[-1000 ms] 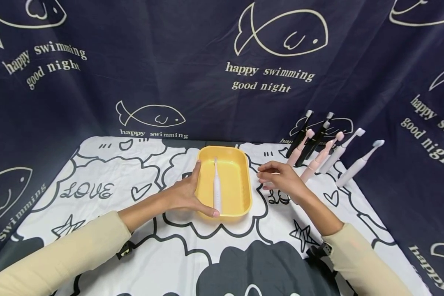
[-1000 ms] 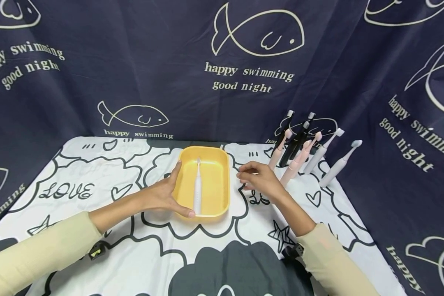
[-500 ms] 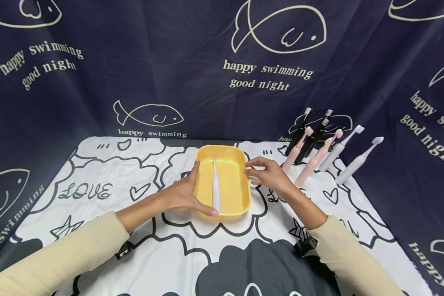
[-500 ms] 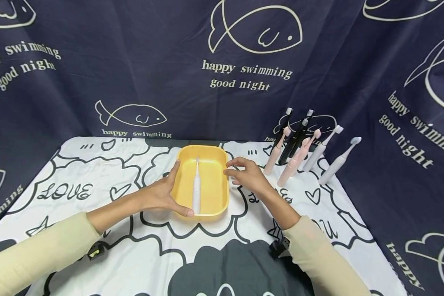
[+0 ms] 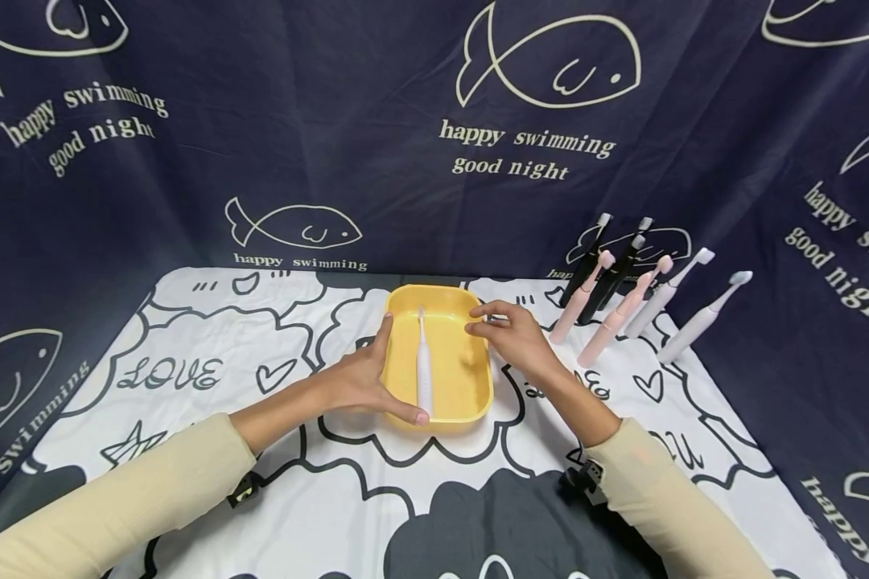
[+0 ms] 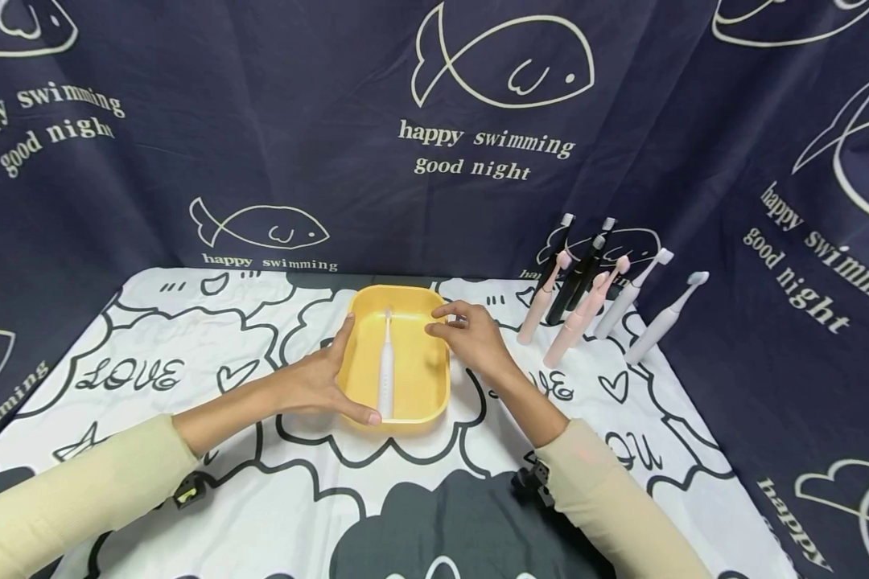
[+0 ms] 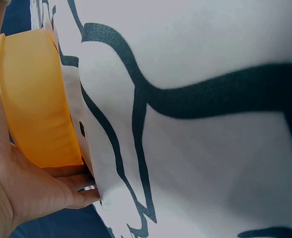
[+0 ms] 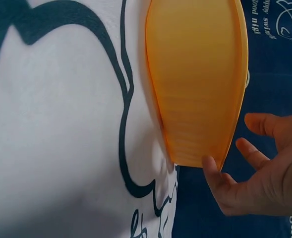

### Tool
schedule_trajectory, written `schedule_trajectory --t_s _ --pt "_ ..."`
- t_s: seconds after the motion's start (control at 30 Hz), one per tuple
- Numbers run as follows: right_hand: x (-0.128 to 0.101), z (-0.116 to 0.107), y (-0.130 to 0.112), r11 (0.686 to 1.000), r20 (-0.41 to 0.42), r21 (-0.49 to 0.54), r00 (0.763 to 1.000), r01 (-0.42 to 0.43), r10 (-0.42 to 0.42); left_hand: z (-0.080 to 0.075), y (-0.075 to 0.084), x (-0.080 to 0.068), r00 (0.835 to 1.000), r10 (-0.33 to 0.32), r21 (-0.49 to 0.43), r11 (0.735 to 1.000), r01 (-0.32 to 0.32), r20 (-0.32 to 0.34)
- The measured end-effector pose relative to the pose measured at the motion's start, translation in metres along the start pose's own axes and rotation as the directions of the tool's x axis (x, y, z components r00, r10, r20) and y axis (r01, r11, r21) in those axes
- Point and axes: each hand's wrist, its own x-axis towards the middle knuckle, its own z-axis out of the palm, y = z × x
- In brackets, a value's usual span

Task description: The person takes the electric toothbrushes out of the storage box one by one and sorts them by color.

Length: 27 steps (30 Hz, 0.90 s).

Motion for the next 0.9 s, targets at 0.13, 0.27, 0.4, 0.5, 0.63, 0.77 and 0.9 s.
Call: schedule_trajectory --t_s 0.13,0.27,0.4,0.5,0.63,0.77,0.9 --pt "0.001 0.002 -0.005 1.000 -0.070 -0.005 0.997 0.026 -0.026 0.000 0.000 0.000 1.000 0.006 0.002 1.000 -0.006 0.001" --pt "0.001 0.008 -0.010 0.997 -0.095 0.039 0.993 0.068 -0.064 0.000 0.000 0.000 1.000 0.007 0.003 1.000 -0.007 -0.001" --pt "0.002 0.015 -0.015 0.988 -0.056 0.120 0.994 0.100 -0.094 -0.001 0.001 -0.001 1.000 0.009 -0.006 1.000 -0.009 -0.003" --pt "0.002 0.021 -0.018 0.982 -0.005 0.173 0.997 0.081 -0.082 0.000 0.003 -0.001 1.000 0.017 -0.004 1.000 -0.017 -0.004" --pt "0.003 0.027 -0.023 0.978 0.069 0.209 0.997 0.017 -0.032 0.000 0.004 0.000 1.000 0.012 0.011 1.000 -0.012 0.000" --pt "0.004 0.033 -0.027 0.980 0.130 0.196 0.991 -0.043 0.017 0.000 0.003 0.000 1.000 0.005 0.010 1.000 -0.005 0.006" --pt "0.005 0.038 -0.030 0.984 0.165 0.161 0.985 -0.079 0.052 0.000 0.003 0.000 1.000 0.007 0.011 1.000 -0.007 0.003"
